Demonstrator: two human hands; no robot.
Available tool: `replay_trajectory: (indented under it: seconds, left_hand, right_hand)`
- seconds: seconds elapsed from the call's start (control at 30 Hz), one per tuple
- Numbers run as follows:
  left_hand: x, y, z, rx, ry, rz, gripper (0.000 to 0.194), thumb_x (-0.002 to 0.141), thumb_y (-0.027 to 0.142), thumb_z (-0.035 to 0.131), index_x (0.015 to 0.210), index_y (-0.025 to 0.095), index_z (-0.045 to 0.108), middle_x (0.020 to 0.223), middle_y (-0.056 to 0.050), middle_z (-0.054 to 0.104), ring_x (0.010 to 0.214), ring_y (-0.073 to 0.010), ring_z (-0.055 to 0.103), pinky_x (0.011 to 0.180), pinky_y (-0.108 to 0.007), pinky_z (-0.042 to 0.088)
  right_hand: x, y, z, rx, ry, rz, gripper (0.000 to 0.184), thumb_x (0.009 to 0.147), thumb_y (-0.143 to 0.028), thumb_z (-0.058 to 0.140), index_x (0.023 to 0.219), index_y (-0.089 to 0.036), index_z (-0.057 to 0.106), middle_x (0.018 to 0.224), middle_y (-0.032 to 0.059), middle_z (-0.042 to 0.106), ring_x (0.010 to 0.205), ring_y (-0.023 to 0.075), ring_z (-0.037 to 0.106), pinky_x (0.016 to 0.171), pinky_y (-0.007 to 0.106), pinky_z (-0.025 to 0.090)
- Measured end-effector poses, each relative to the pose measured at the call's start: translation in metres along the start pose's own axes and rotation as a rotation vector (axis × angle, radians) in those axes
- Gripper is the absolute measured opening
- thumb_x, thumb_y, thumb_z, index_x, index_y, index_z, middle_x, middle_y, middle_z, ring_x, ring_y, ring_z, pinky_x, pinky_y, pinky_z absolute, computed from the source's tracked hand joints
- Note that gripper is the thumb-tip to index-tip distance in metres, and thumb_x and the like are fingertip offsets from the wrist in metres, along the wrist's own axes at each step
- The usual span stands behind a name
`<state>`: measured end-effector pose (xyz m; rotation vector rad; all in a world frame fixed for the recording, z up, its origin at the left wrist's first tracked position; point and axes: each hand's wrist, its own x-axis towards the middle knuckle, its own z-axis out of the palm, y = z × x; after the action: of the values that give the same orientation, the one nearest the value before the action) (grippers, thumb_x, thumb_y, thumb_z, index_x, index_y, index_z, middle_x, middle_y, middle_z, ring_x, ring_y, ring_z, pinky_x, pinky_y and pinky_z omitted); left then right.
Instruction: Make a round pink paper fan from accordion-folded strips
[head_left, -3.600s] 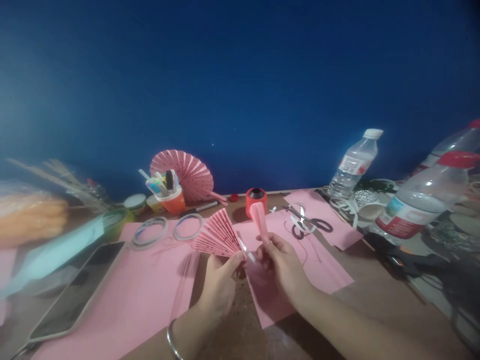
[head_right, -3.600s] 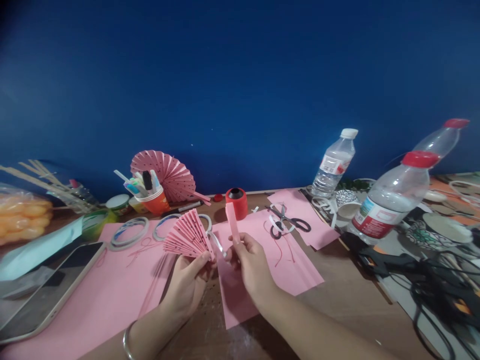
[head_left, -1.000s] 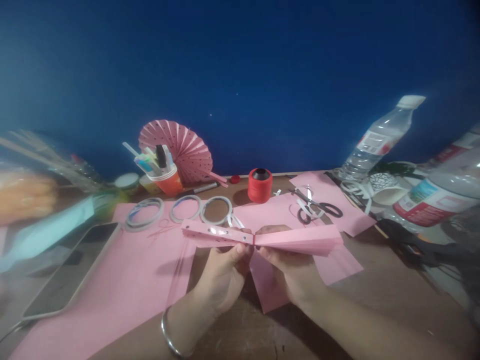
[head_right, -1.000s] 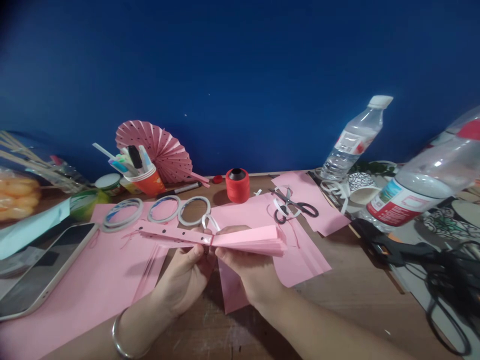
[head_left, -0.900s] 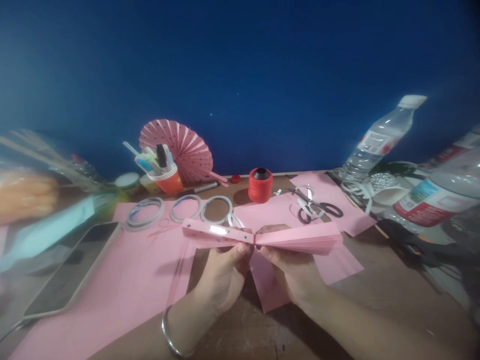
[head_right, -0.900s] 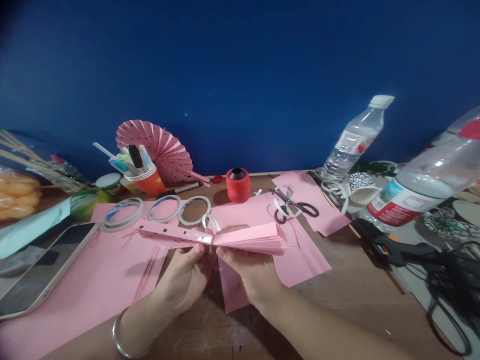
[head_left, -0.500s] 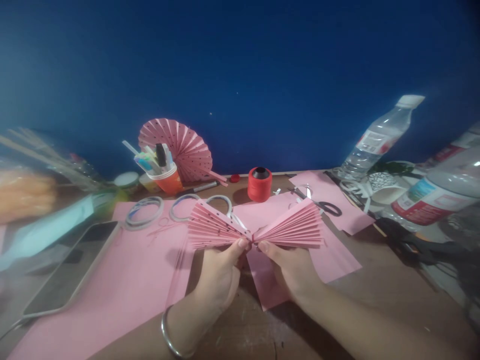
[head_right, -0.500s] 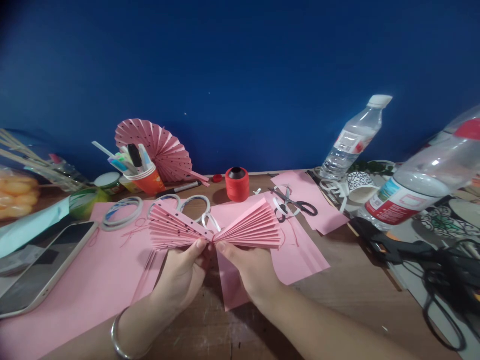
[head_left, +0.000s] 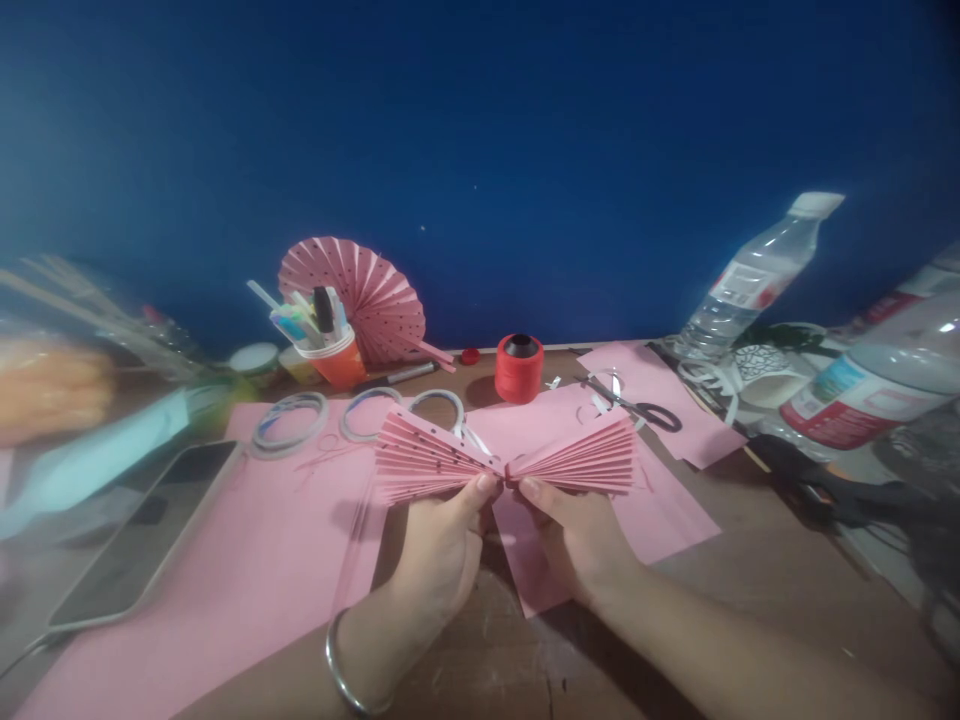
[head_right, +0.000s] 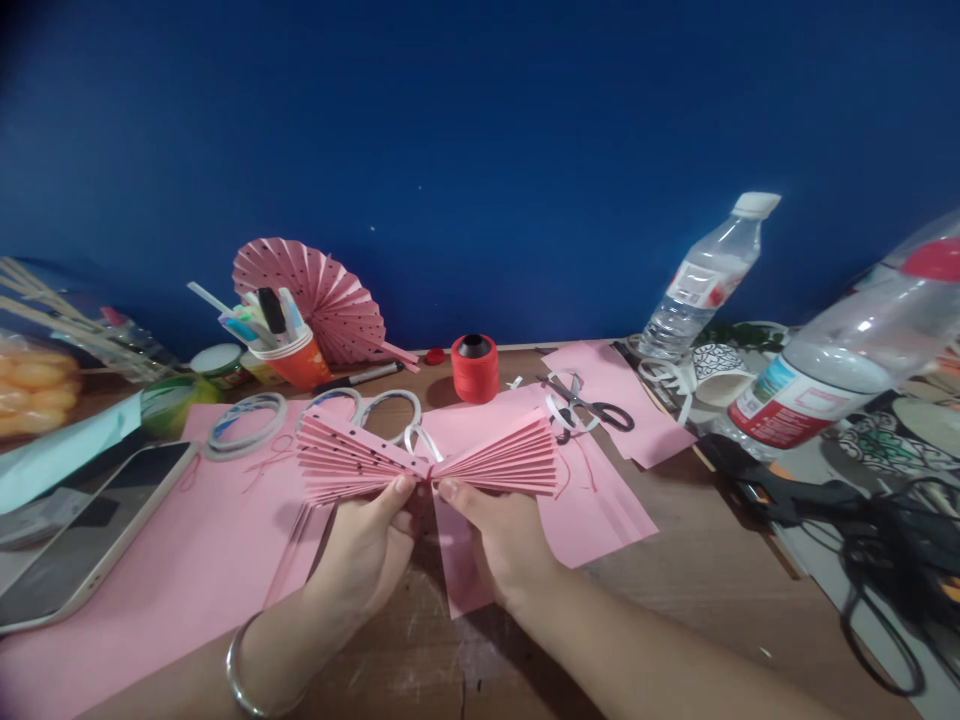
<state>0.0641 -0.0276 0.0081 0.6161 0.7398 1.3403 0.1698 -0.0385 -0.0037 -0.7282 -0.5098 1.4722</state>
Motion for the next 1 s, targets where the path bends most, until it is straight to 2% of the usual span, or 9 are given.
replay_trajectory:
  seconds: [0.2,0.3,0.47,0.57,0.63,0.7,0.77,0.87,1.0]
  left_hand:
    - [0.006,0.005,-0.001,-0.015,0.061,0.036,0.002,0.068,0.015,0.065,0.07,0.015,0.065,0.073,-0.001,0.067,0.071,-0.0122,0.061,0.07,-0.022,0.05]
    - [0.01,0.008,0.0,-0.038,0.077,0.073,0.005,0.066,0.015,0.068,0.069,0.015,0.064,0.072,0.0,0.066,0.071,-0.0116,0.061,0.068,-0.022,0.049]
    - [0.012,0.01,-0.002,0.002,0.057,0.058,0.011,0.064,0.014,0.069,0.073,0.016,0.064,0.076,-0.001,0.066,0.074,-0.0133,0.06,0.071,-0.026,0.048]
    - [0.011,0.015,-0.004,0.112,-0.009,0.072,0.013,0.066,0.018,0.067,0.078,0.016,0.064,0.08,-0.003,0.065,0.078,-0.0154,0.059,0.076,-0.028,0.046]
    - [0.009,0.02,-0.005,0.289,-0.119,0.086,0.015,0.068,0.018,0.065,0.083,0.015,0.065,0.081,-0.005,0.065,0.079,-0.0172,0.058,0.078,-0.028,0.044]
    - [0.008,0.024,-0.006,0.452,-0.238,0.111,0.018,0.07,0.015,0.062,0.087,0.014,0.066,0.083,-0.006,0.064,0.081,-0.0189,0.058,0.081,-0.029,0.042]
    - [0.007,0.026,-0.008,0.523,-0.3,0.147,0.02,0.07,0.012,0.061,0.088,0.015,0.066,0.088,-0.007,0.063,0.086,-0.0204,0.056,0.085,-0.029,0.039]
    - [0.008,0.024,-0.013,0.53,-0.297,0.196,0.026,0.065,0.007,0.063,0.088,0.018,0.066,0.094,-0.006,0.062,0.095,-0.022,0.052,0.092,-0.03,0.034]
    - [0.01,0.02,-0.019,0.518,-0.275,0.205,0.029,0.061,0.004,0.065,0.085,0.02,0.066,0.093,-0.005,0.062,0.099,-0.0232,0.05,0.095,-0.031,0.031]
  right_hand:
    - [0.002,-0.002,0.0,0.105,0.021,0.065,0.018,0.058,-0.018,0.072,0.075,-0.019,0.067,0.075,0.0008,0.069,0.073,0.0188,0.063,0.076,0.036,0.049]
    - [0.004,-0.001,-0.004,0.132,0.048,0.087,0.016,0.058,-0.018,0.072,0.073,-0.018,0.067,0.074,0.0005,0.069,0.074,0.0171,0.061,0.078,0.034,0.047]
    - [0.004,-0.002,-0.005,0.152,0.039,0.106,0.016,0.058,-0.018,0.072,0.072,-0.019,0.067,0.073,0.0003,0.068,0.071,0.0163,0.061,0.075,0.033,0.047]
    - [0.005,-0.006,-0.002,0.154,0.079,0.103,0.013,0.056,-0.018,0.072,0.067,-0.017,0.067,0.067,0.0003,0.067,0.065,0.0147,0.06,0.065,0.028,0.048]
    - [0.006,-0.008,0.0,0.134,0.093,0.112,0.01,0.056,-0.019,0.072,0.063,-0.016,0.067,0.063,0.0013,0.066,0.062,0.0141,0.059,0.061,0.027,0.047]
    - [0.006,-0.009,0.002,0.107,0.084,0.116,0.009,0.058,-0.019,0.072,0.064,-0.015,0.067,0.064,0.0025,0.066,0.062,0.014,0.058,0.061,0.026,0.047]
    - [0.005,-0.01,0.004,0.098,0.059,0.114,0.01,0.059,-0.02,0.071,0.066,-0.014,0.067,0.068,0.0037,0.067,0.064,0.0143,0.058,0.064,0.028,0.047]
    - [0.005,-0.009,0.004,0.106,0.023,0.109,0.009,0.06,-0.019,0.071,0.066,-0.014,0.066,0.067,0.0031,0.066,0.064,0.0141,0.058,0.065,0.028,0.046]
    - [0.005,-0.009,0.003,0.156,0.018,0.111,0.017,0.061,-0.015,0.071,0.077,-0.017,0.067,0.064,-0.0015,0.065,0.058,0.0095,0.055,0.055,0.021,0.043]
